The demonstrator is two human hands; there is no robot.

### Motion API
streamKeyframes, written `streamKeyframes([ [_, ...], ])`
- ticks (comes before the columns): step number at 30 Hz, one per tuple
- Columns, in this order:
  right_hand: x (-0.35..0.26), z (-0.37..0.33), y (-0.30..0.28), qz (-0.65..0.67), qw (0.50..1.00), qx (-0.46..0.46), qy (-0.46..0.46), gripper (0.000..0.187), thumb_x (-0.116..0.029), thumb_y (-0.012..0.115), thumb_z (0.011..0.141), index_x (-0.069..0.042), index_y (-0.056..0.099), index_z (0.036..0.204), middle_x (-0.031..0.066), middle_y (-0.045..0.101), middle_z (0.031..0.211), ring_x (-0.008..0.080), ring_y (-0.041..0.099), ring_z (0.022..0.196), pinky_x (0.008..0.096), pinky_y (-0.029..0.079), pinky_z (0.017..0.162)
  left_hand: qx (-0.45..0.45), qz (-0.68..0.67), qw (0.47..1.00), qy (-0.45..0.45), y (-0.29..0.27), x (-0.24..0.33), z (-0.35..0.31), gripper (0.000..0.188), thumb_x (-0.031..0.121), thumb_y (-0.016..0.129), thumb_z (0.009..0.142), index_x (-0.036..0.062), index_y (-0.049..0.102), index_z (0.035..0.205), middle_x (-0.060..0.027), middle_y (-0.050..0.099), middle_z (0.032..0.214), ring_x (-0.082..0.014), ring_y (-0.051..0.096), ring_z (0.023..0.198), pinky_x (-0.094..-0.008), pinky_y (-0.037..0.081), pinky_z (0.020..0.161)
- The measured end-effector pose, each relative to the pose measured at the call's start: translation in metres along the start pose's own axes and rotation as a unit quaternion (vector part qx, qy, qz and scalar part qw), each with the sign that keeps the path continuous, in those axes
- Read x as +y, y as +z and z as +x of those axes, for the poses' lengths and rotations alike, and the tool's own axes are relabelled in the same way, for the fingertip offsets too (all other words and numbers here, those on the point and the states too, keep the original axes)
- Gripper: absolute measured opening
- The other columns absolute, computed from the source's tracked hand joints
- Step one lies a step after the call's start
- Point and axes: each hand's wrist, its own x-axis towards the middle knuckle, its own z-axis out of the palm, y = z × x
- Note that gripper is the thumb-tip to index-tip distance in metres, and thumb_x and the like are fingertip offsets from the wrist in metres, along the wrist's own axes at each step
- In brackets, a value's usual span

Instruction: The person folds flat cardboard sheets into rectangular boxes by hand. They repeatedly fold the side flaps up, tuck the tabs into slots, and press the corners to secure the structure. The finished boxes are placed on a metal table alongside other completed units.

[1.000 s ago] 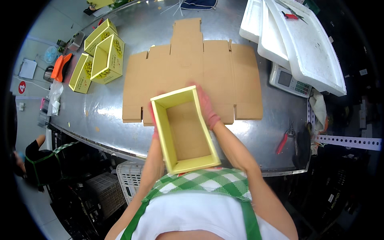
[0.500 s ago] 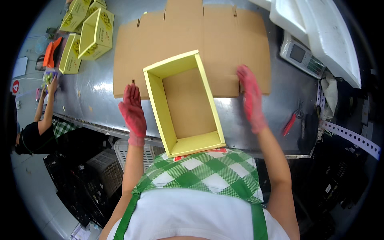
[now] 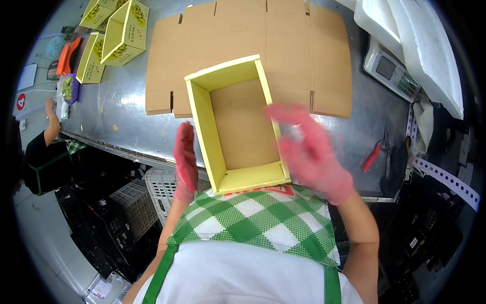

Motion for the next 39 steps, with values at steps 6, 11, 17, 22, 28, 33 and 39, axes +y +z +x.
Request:
streamKeyframes([
  [6, 0.011, 0.026, 0.056, -0.419, 0.758, -0.495, 0.075, 0.047, -0.031, 0.057, 0.085, 0.001, 0.050, 0.120, 0.0176, 0.056, 0.111, 0.0300, 0.055, 0.106, 0.0374, 0.042, 0.093, -0.021, -0.097, 0.991, -0.085, 0.021, -0.015, -0.019, 0.073, 0.054, 0.030, 0.096, 0.0003, 0.023, 0.144, -0.0130, 0.030, 0.147, -0.0225, 0.027, 0.137, -0.0365, 0.015, 0.115],
  [11, 0.041, 0.022, 0.070, -0.421, 0.754, -0.500, 0.070, 0.050, -0.029, 0.059, 0.081, 0.003, 0.049, 0.119, 0.0171, 0.056, 0.111, 0.0289, 0.054, 0.107, 0.0368, 0.042, 0.093, -0.046, -0.149, 0.976, -0.154, 0.030, -0.018, -0.028, 0.073, 0.054, 0.030, 0.096, 0.0005, 0.022, 0.144, -0.0127, 0.030, 0.147, -0.0225, 0.027, 0.137, -0.0368, 0.015, 0.115],
  [17, 0.051, 0.027, 0.068, -0.364, 0.778, -0.509, 0.061, 0.055, -0.027, 0.061, 0.079, 0.003, 0.047, 0.123, 0.0183, 0.054, 0.116, 0.0304, 0.053, 0.109, 0.0369, 0.041, 0.097, -0.033, -0.165, 0.969, -0.184, 0.031, -0.018, -0.031, 0.073, 0.054, 0.031, 0.096, 0.0007, 0.021, 0.144, -0.0123, 0.030, 0.147, -0.0225, 0.028, 0.136, -0.0372, 0.016, 0.115],
  [22, 0.052, 0.025, 0.066, -0.357, 0.787, -0.502, 0.047, 0.056, -0.027, 0.061, 0.079, 0.004, 0.046, 0.123, 0.0186, 0.054, 0.115, 0.0302, 0.053, 0.109, 0.0369, 0.041, 0.097, 0.050, -0.130, 0.981, -0.135, 0.025, -0.020, -0.029, 0.073, 0.054, 0.031, 0.096, 0.0009, 0.021, 0.145, -0.0120, 0.031, 0.147, -0.0225, 0.028, 0.136, -0.0375, 0.016, 0.115],
  [28, 0.069, 0.017, 0.075, -0.347, 0.823, -0.450, 0.010, 0.055, -0.028, 0.062, 0.077, 0.005, 0.048, 0.118, 0.0185, 0.056, 0.110, 0.0303, 0.053, 0.105, 0.0369, 0.042, 0.094, 0.164, 0.140, 0.958, 0.188, -0.028, -0.024, -0.010, 0.069, 0.053, 0.029, 0.097, 0.0017, 0.025, 0.143, -0.0108, 0.038, 0.141, -0.0231, 0.034, 0.133, -0.0369, 0.022, 0.113],
  [33, 0.059, 0.037, 0.080, -0.369, 0.759, -0.525, 0.111, 0.048, -0.027, 0.062, 0.075, 0.005, 0.053, 0.110, 0.0172, 0.058, 0.105, 0.0307, 0.055, 0.102, 0.0368, 0.044, 0.090, -0.041, 0.109, 0.990, 0.083, 0.036, -0.033, 0.010, 0.060, 0.035, 0.048, 0.093, 0.0030, 0.028, 0.140, -0.0132, 0.035, 0.140, -0.0216, 0.046, 0.119, -0.0366, 0.041, 0.099],
  [39, 0.047, 0.039, 0.078, -0.413, 0.762, -0.491, 0.088, 0.049, -0.030, 0.061, 0.078, 0.005, 0.053, 0.112, 0.0156, 0.058, 0.104, 0.0299, 0.056, 0.100, 0.0368, 0.044, 0.089, -0.056, -0.023, 0.998, 0.009, 0.034, -0.033, 0.008, 0.060, 0.050, 0.032, 0.098, 0.0118, 0.028, 0.143, -0.0046, 0.041, 0.136, -0.0196, 0.043, 0.123, -0.0374, 0.040, 0.101],
])
